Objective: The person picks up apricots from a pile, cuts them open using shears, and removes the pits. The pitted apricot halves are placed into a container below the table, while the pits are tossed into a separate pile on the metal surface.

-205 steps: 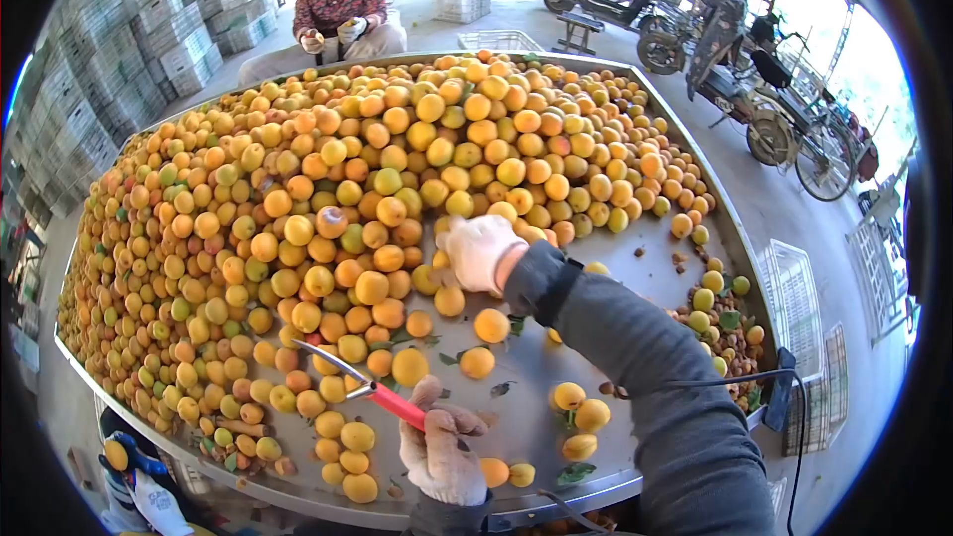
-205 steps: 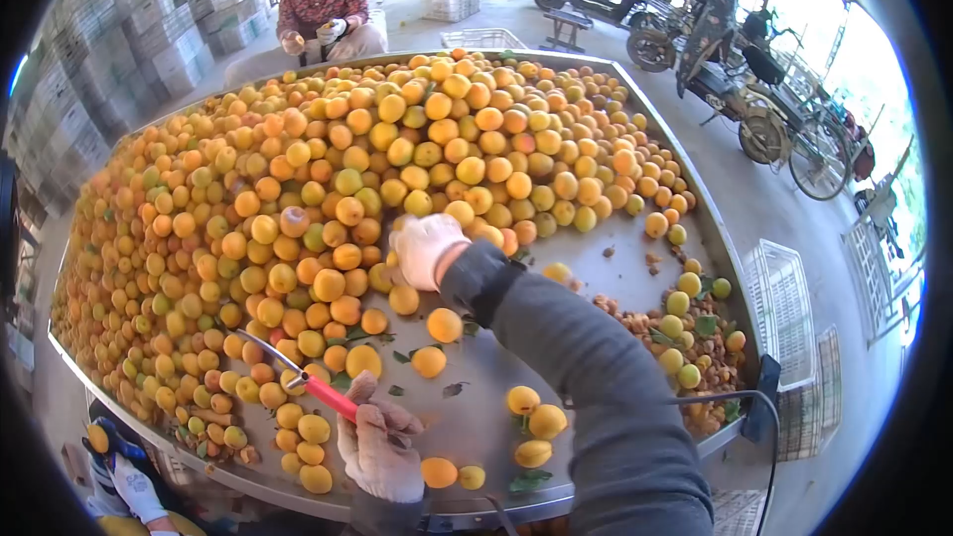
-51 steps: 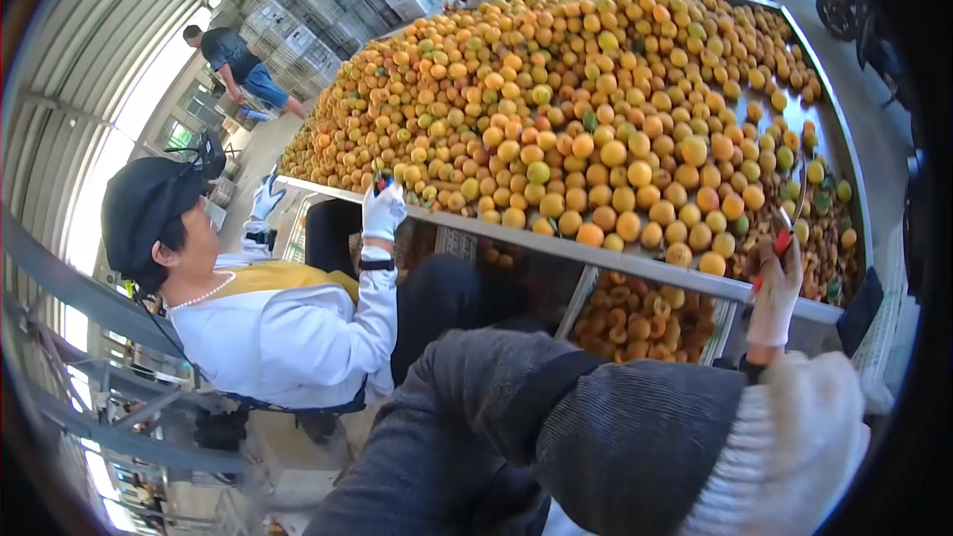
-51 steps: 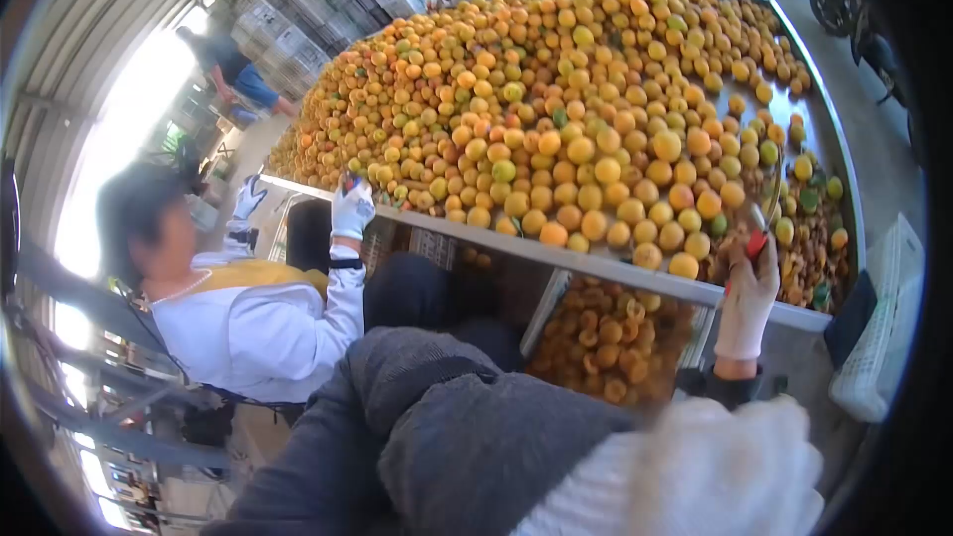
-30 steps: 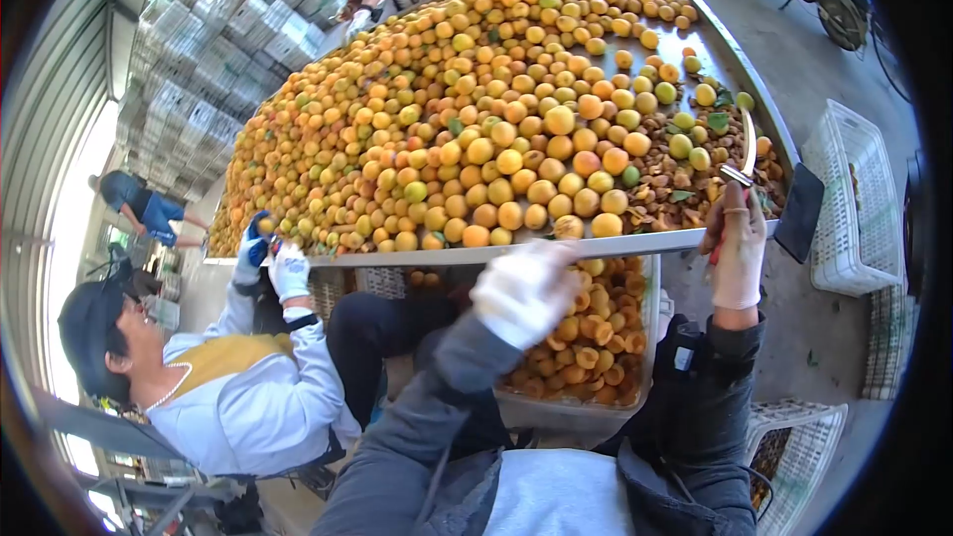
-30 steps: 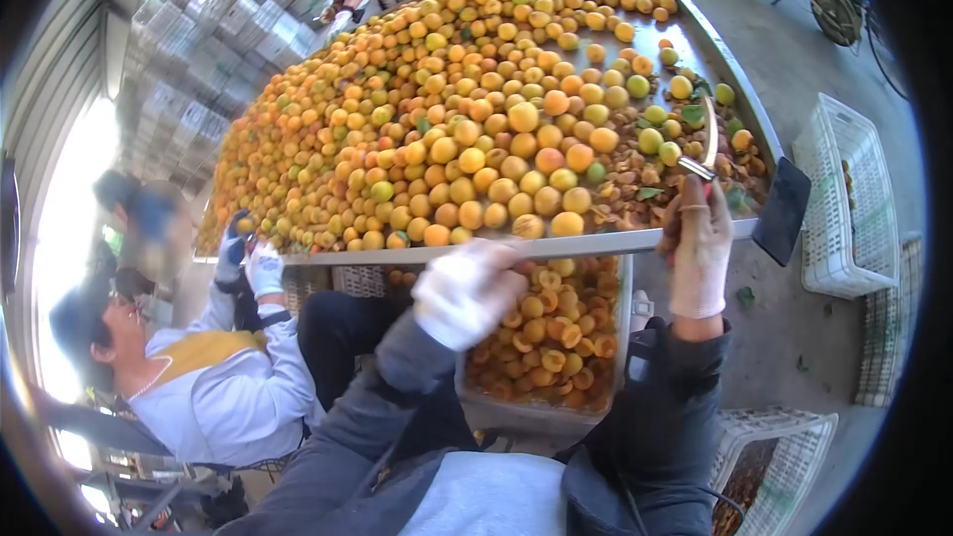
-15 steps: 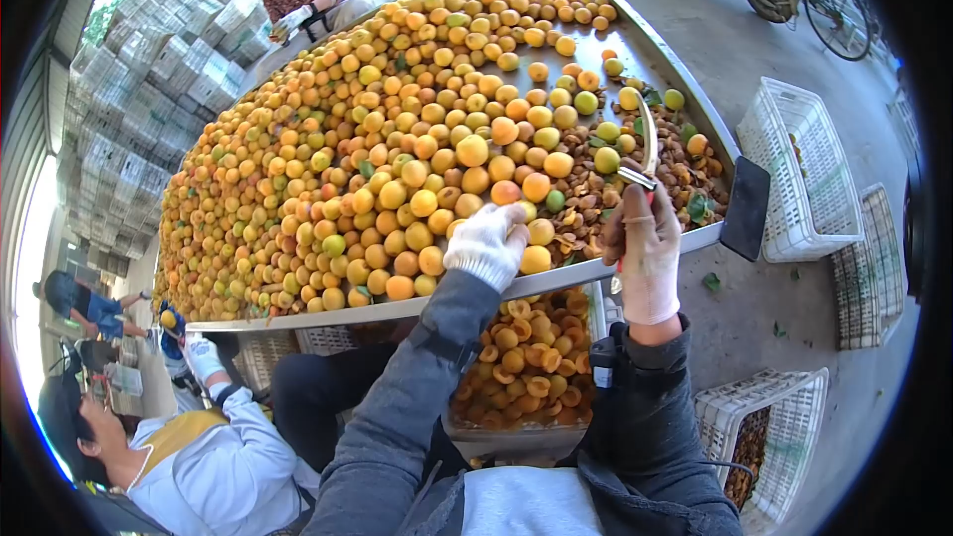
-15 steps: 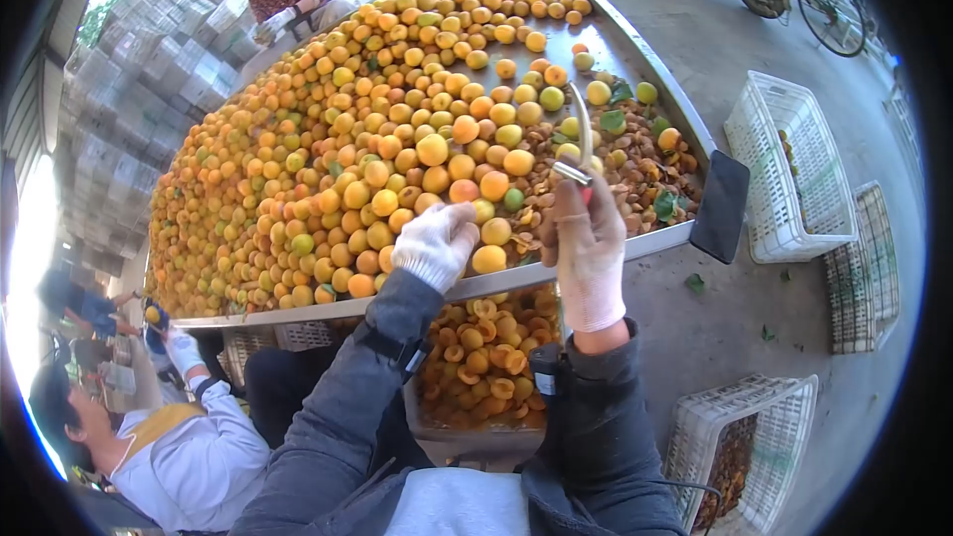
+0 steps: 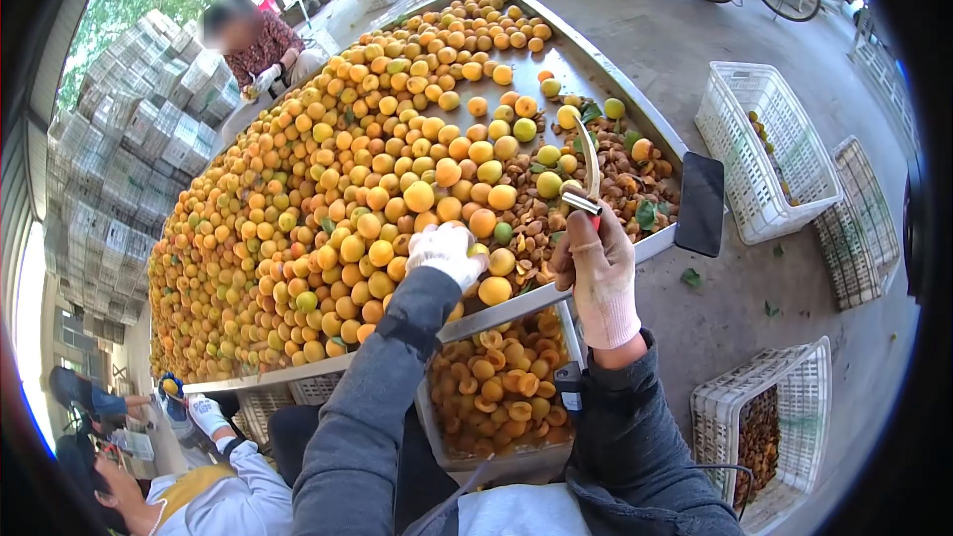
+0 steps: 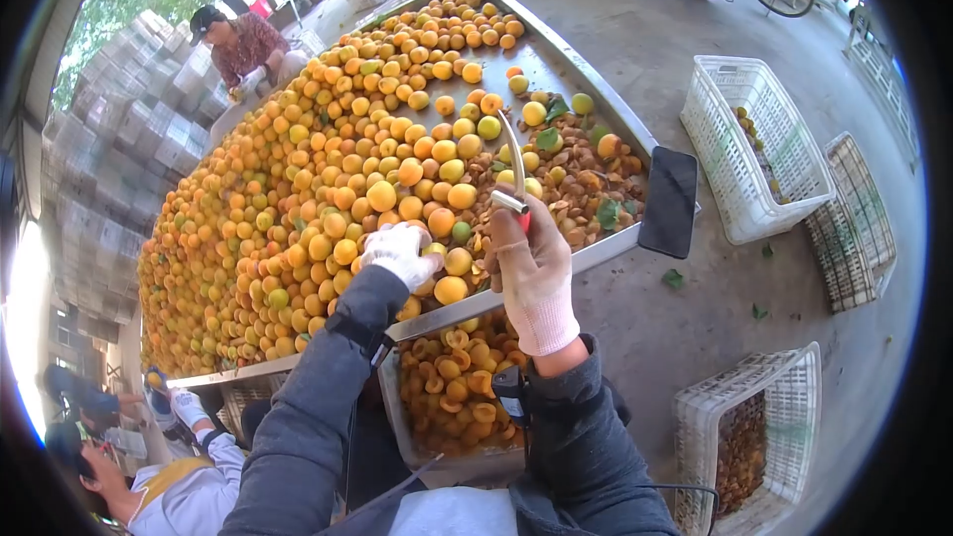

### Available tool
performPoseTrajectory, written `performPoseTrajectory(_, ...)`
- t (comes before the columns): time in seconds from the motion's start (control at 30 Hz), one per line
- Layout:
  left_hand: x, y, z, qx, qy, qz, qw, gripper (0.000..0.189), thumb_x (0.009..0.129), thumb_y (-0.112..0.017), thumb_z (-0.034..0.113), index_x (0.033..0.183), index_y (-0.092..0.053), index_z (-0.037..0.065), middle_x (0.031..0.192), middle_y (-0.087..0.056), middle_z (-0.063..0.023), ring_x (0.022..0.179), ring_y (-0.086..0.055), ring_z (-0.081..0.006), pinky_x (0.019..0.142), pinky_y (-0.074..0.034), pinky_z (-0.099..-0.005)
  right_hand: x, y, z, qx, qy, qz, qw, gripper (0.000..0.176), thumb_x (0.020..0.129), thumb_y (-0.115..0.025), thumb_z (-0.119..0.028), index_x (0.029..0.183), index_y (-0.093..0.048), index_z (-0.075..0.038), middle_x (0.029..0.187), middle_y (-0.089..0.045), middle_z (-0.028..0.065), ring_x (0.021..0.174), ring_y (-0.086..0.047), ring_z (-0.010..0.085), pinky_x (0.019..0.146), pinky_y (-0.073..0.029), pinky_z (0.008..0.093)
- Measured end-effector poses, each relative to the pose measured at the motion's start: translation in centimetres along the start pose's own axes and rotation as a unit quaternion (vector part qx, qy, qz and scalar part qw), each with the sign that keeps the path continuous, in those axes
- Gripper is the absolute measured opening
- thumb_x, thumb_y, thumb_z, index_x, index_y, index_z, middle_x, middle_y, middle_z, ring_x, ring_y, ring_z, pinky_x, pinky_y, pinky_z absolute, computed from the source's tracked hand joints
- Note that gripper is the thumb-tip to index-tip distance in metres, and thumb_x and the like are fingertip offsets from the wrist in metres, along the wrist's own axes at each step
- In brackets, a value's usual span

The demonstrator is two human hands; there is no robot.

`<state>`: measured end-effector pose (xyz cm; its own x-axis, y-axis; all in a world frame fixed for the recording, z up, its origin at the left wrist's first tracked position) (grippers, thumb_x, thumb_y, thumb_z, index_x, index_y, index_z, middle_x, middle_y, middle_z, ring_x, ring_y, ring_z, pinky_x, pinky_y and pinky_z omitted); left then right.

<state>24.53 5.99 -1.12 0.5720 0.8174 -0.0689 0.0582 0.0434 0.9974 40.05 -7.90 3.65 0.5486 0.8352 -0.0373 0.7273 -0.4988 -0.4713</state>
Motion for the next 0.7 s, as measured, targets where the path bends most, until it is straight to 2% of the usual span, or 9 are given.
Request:
performPoseTrajectory(0.1,0.8,0.9,3.4,-0.060,-0.100,0.107,0.987,0.021,0.082,-0.062,0.021,0.103,-0.066,0.016,0.098,-0.064,-0.0061,0.095,-0.062,-0.0273,0.082,-0.048,-0.0402,-0.2,0.6,-0.8,0.022,0.015,0.006,1.000,0.033,0.099,-0.053,-0.020,0.126,-0.053,-0.002,0.072,-0.053,-0.0020,0.053,-0.045,0.0026,0.045,-0.035,0.0180)
performPoseTrajectory(0.2,3.0,-2.2,5.3,-0.026,-0.060,0.021,0.998,0.023,0.084,-0.059,0.018,0.106,-0.065,0.019,0.106,-0.064,-0.0074,0.099,-0.062,-0.0287,0.085,-0.050,-0.0393,0.1,1.9,-1.4,0.016,0.041,0.050,0.998,0.029,0.100,-0.052,-0.031,0.114,-0.056,-0.006,0.062,-0.053,-0.0012,0.046,-0.042,0.0037,0.042,-0.033,0.0187)
performPoseTrajectory(0.33,5.2,-3.7,4.5,-0.050,0.099,-0.141,0.984,0.033,0.081,-0.062,0.019,0.113,-0.063,0.015,0.115,-0.065,-0.0133,0.110,-0.061,-0.0306,0.092,-0.048,-0.0392,0.2,4.2,-2.0,0.011,0.033,0.065,0.997,0.029,0.098,-0.054,-0.035,0.105,-0.056,-0.006,0.064,-0.052,-0.0017,0.047,-0.043,0.0045,0.042,-0.034,0.0198)
performPoseTrajectory(0.4,4.8,-3.2,4.5,-0.040,0.119,-0.125,0.984,0.037,0.079,-0.064,0.020,0.116,-0.062,0.013,0.113,-0.066,-0.0148,0.109,-0.061,-0.0306,0.093,-0.048,-0.0381,0.3,5.4,-2.4,0.007,0.038,0.066,0.997,0.030,0.097,-0.055,-0.037,0.098,-0.054,-0.007,0.064,-0.051,-0.0015,0.047,-0.043,0.0052,0.042,-0.033,0.0202)
performPoseTrajectory(0.43,4.7,-3.3,4.2,-0.054,0.106,-0.103,0.988,0.040,0.079,-0.063,0.021,0.118,-0.060,0.013,0.111,-0.066,-0.0144,0.109,-0.061,-0.0305,0.092,-0.048,-0.0383,0.4,6.0,-2.5,0.000,0.032,0.068,0.997,0.028,0.098,-0.054,-0.031,0.109,-0.055,-0.005,0.065,-0.052,-0.0019,0.048,-0.043,0.0040,0.043,-0.034,0.0192)
performPoseTrajectory(0.47,4.0,-2.0,4.2,-0.090,0.101,-0.069,0.988,0.043,0.077,-0.066,0.021,0.120,-0.060,0.014,0.108,-0.067,-0.0138,0.107,-0.062,-0.0293,0.092,-0.048,-0.0370,0.3,6.4,-2.5,-0.007,0.025,0.070,0.997,0.030,0.099,-0.052,-0.026,0.119,-0.056,-0.004,0.065,-0.052,-0.0024,0.049,-0.043,0.0029,0.044,-0.034,0.0183)
performPoseTrajectory(0.57,3.7,0.7,2.9,-0.233,0.130,-0.034,0.963,0.055,0.072,-0.073,0.023,0.123,-0.059,0.008,0.110,-0.067,-0.0149,0.104,-0.063,-0.0264,0.094,-0.048,-0.0335,0.3,7.1,-2.7,0.007,0.017,0.075,0.997,0.028,0.099,-0.052,-0.025,0.116,-0.057,-0.004,0.067,-0.052,-0.0027,0.051,-0.044,0.0027,0.044,-0.034,0.0181)
performPoseTrajectory(0.6,4.4,1.3,2.3,-0.297,0.109,0.036,0.948,0.056,0.073,-0.072,0.024,0.124,-0.058,0.005,0.112,-0.065,-0.0167,0.104,-0.063,-0.0285,0.094,-0.048,-0.0343,0.2,7.1,-2.7,0.008,0.011,0.073,0.997,0.028,0.099,-0.053,-0.026,0.116,-0.057,-0.004,0.067,-0.052,-0.0028,0.051,-0.044,0.0027,0.044,-0.034,0.0182)
performPoseTrajectory(0.7,3.8,8.9,5.6,-0.232,0.038,0.146,0.961,0.047,0.076,-0.066,0.023,0.121,-0.059,0.010,0.119,-0.062,-0.0174,0.111,-0.060,-0.0298,0.099,-0.045,-0.0355,0.1,7.2,-2.4,0.000,0.015,0.071,0.997,0.027,0.099,-0.053,-0.028,0.113,-0.058,-0.005,0.068,-0.051,-0.0032,0.052,-0.044,0.0026,0.044,-0.034,0.0184)
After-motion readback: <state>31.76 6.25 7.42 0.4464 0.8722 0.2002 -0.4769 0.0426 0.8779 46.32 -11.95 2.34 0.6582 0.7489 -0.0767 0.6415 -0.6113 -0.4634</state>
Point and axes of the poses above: each hand's wrist, its own x-axis towards the middle knuckle, its own y-axis out of the back of the hand, z = x × y, the point moved 8 cm from there along x, towards the middle knuckle
